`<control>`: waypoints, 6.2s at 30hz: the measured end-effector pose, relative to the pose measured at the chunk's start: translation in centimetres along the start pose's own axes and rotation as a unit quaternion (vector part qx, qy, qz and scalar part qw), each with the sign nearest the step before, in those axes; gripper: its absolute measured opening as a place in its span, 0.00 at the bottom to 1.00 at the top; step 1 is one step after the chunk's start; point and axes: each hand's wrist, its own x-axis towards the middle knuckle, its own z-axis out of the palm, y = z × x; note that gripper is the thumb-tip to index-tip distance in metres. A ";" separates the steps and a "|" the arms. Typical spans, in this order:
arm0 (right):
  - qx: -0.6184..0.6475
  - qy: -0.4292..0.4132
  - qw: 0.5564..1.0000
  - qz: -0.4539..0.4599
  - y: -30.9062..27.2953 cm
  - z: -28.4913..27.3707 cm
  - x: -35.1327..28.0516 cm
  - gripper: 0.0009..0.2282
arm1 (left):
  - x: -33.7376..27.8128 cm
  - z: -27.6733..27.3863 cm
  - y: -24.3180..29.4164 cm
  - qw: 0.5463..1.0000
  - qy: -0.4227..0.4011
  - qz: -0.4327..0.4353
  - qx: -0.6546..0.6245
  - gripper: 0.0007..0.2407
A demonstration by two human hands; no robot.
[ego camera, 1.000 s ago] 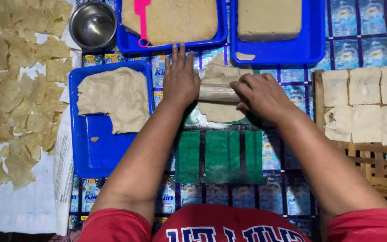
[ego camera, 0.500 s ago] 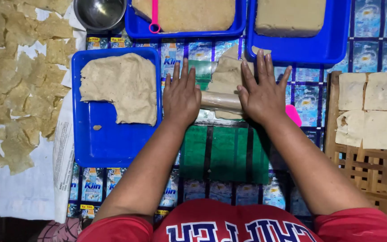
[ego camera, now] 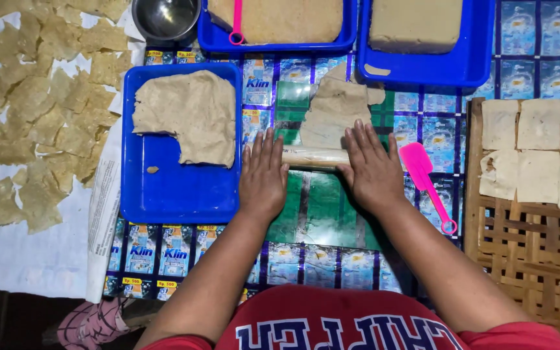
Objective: Rolling out dough and cutting it into squares to prepare food wrappers.
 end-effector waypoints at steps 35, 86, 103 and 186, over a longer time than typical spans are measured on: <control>0.000 -0.028 1.000 0.013 5.1 -6.8 1.5 0.23 | 14.9 -2.2 6.2 0.995 0.019 0.089 0.051 0.25; -0.058 -0.164 0.969 0.175 -8.9 0.9 -11.5 0.37 | 4.2 2.0 6.9 0.987 0.061 0.143 -0.038 0.22; -0.021 -0.168 0.986 -0.010 5.8 -5.4 -0.1 0.36 | 7.4 0.6 0.7 0.974 0.194 0.112 -0.025 0.17; -0.056 0.079 0.955 0.279 -2.2 -1.4 -13.0 0.29 | 16.2 4.3 17.8 0.976 -0.113 0.179 0.060 0.26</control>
